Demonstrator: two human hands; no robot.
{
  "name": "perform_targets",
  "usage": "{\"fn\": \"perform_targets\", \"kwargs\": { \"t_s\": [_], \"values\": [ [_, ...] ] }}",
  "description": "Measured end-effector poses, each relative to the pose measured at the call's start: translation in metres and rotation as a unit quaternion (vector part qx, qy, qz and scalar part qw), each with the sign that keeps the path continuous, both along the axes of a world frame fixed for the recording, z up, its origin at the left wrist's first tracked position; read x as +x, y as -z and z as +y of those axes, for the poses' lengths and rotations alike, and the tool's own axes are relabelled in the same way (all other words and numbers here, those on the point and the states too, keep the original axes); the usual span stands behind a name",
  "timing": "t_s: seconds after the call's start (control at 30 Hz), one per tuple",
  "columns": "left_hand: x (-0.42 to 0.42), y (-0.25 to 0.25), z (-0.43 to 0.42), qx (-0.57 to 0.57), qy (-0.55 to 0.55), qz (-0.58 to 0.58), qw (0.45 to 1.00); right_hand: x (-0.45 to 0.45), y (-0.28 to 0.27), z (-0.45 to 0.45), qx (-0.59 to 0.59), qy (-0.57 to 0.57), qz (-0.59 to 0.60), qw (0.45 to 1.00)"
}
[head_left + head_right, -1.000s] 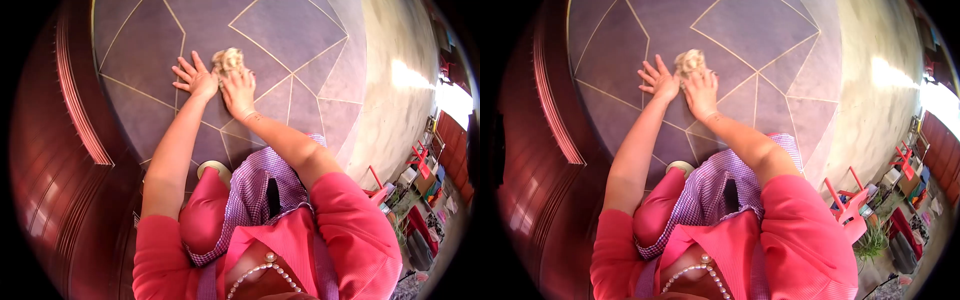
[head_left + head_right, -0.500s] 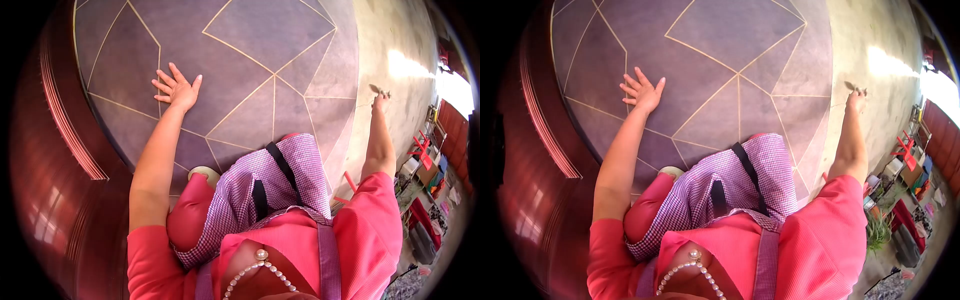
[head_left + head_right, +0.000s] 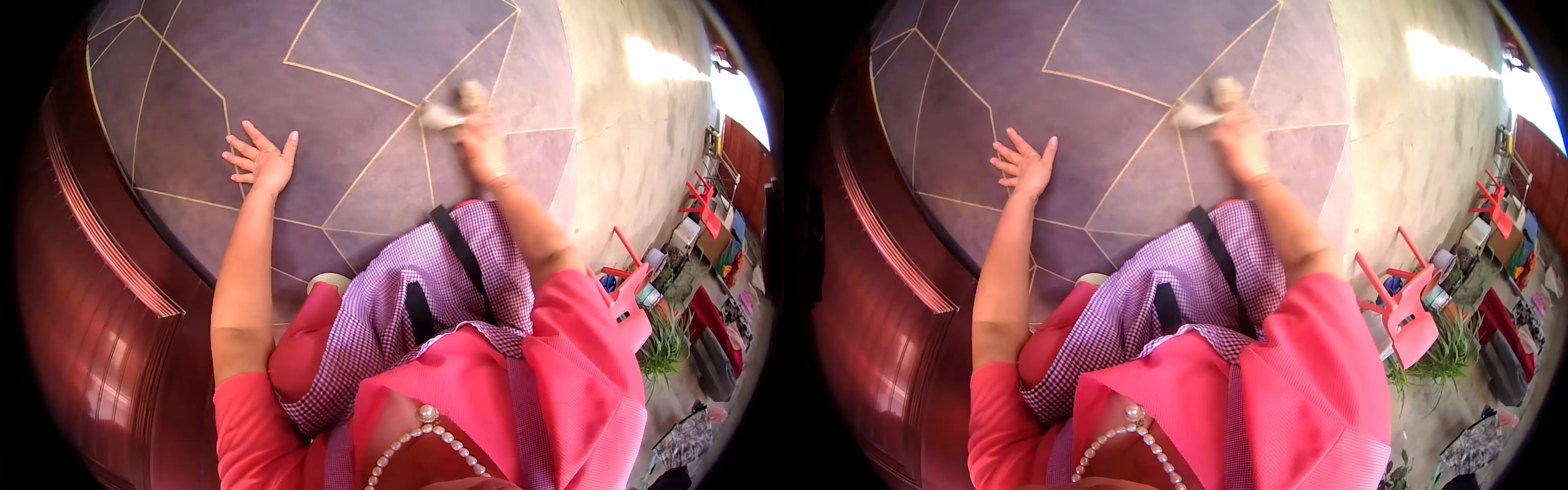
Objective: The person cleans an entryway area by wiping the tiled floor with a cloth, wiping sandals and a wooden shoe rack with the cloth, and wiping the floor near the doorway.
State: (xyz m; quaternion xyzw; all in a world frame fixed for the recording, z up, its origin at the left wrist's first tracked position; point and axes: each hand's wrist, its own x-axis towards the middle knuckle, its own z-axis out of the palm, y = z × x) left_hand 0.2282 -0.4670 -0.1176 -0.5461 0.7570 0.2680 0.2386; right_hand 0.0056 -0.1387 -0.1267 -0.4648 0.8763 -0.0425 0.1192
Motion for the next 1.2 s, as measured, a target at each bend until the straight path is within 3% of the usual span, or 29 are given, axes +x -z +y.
{"fn": "perform_targets", "kwargs": {
  "t_s": [0.03,0.07,0.1,0.13,0.17,0.2,0.27,0.3,0.37,0.43,0.47,0.53,0.7,0.77,0.8,0.83,0.87,0.93,0.97,1.0,1.07,1.1,1.2],
  "values": [
    [0.001,0.002,0.000,-0.004,0.004,-0.001,1.000,-0.028,-0.022,0.027,0.019,0.025,0.069,0.997],
    [0.000,0.003,0.000,-0.003,0.006,-0.006,1.000,-0.059,0.006,0.094,-0.026,0.229,0.059,0.971],
    [0.000,0.003,0.000,-0.004,0.006,-0.012,1.000,-0.080,-0.009,0.141,-0.013,0.365,0.074,0.928],
    [-0.001,0.003,0.000,-0.006,0.004,-0.018,1.000,-0.146,0.028,0.253,0.444,0.321,-0.036,0.836],
    [-0.001,0.004,0.000,-0.009,0.006,-0.014,1.000,-0.161,0.006,0.288,0.320,0.501,-0.118,0.795],
    [0.000,0.005,0.000,-0.014,0.009,-0.013,1.000,-0.176,-0.017,0.323,0.168,0.659,-0.152,0.717],
    [0.001,0.007,0.001,-0.021,0.014,-0.013,1.000,-0.156,-0.052,0.330,0.179,0.459,0.113,0.863],
    [0.001,0.008,0.002,-0.019,0.013,-0.012,1.000,-0.141,-0.067,0.310,0.146,0.418,0.125,0.888],
    [0.002,0.007,0.001,-0.018,0.012,-0.010,1.000,-0.090,-0.070,0.260,0.065,0.339,0.095,0.934],
    [0.000,0.004,-0.002,-0.018,0.011,-0.015,1.000,-0.034,-0.059,0.215,-0.012,0.270,-0.050,0.961],
    [0.000,0.004,0.001,-0.014,0.013,-0.018,1.000,-0.007,-0.045,0.206,0.037,0.213,-0.062,0.974],
    [0.000,0.004,0.002,-0.015,0.011,-0.016,1.000,0.054,0.001,0.203,0.109,0.313,-0.001,0.944],
    [0.000,0.005,0.003,-0.021,0.016,-0.022,0.999,0.053,0.027,0.238,0.080,0.454,0.027,0.887],
    [-0.002,0.004,0.002,-0.021,0.014,-0.029,0.999,0.013,0.045,0.220,0.145,0.592,0.058,0.791],
    [-0.002,0.006,-0.001,-0.033,0.014,-0.026,0.999,-0.008,0.020,0.163,0.128,0.659,0.035,0.740],
    [-0.001,0.008,0.000,-0.041,0.017,-0.025,0.999,-0.026,0.043,0.145,0.238,0.572,0.259,0.741],
    [0.001,0.010,0.004,-0.045,0.024,-0.026,0.998,-0.041,0.035,0.100,-0.051,0.620,0.173,0.764],
    [-0.001,0.008,0.005,-0.042,0.021,-0.025,0.999,-0.068,0.024,0.007,-0.128,0.591,0.058,0.795],
    [-0.002,0.007,0.004,-0.040,0.020,-0.027,0.999,-0.069,0.025,-0.031,-0.158,0.433,0.109,0.881],
    [-0.001,0.007,0.003,-0.038,0.018,-0.029,0.999,-0.066,0.035,-0.070,-0.223,0.330,0.136,0.907],
    [0.002,0.007,0.002,-0.029,0.016,-0.022,0.999,-0.052,0.019,-0.132,-0.189,0.230,0.118,0.947],
    [0.004,0.006,0.002,-0.022,0.012,-0.015,1.000,-0.044,0.013,-0.143,-0.253,0.215,0.130,0.934],
    [0.001,0.003,0.001,-0.019,0.016,-0.013,1.000,-0.053,0.000,-0.086,-0.236,0.052,0.042,0.969]
  ]
}}
